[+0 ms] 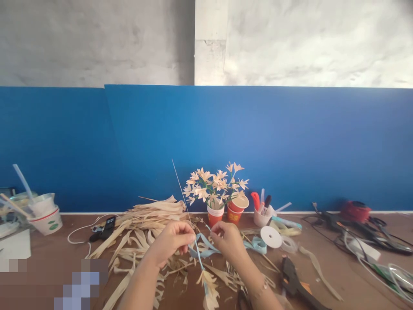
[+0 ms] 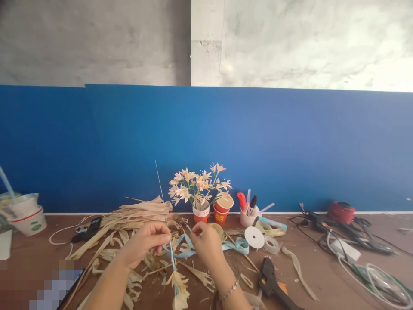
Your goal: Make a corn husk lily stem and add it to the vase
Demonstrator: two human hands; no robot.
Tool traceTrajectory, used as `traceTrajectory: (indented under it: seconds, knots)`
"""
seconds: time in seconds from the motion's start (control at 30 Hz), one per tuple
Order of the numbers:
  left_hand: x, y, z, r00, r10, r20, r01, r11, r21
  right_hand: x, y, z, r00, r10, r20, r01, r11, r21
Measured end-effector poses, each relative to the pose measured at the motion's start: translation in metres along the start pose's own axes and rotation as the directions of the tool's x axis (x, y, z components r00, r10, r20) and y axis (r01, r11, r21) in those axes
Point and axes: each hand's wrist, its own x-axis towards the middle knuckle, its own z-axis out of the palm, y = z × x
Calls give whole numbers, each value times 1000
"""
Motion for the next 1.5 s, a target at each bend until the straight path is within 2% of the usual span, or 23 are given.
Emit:
traceTrajectory:
  seconds: [0.07,0.17,0.3,0.73,1.13,1.27,1.4,1.5]
  knots:
    - [1,0,1,1000,-2,-16,2,1000,-27,-3,-14,-6,992,15,123,-53,948,313]
    - [2,0,3,999,-6,-45,3,998,-65,-9,-32,-13,962,12,271,-165,820,548]
    - [4,-1,3,998,0,-56,-4,997,-72,-15,-39,-15,941,36,336,-232,793,564]
    - [6,-2,8,996,9,-93,-10,1000,-10,-18,-38,-15,943,-8,333,-159,867,472]
    - [4,1,15,993,38,-107,-39,999,-2,-20,-43,-18,971,-36,237,-51,936,348]
    - [7,-3,20,986,49,-159,-54,998,-22,-28,-54,-18,989,-145,21,143,987,77]
    - [11,-8,28,974,65,-217,-78,995,-56,-35,-55,-4,932,-288,-218,238,944,-229]
    - [13,-10,32,965,46,-257,-73,993,-96,-36,-52,5,891,-337,-304,249,923,-292]
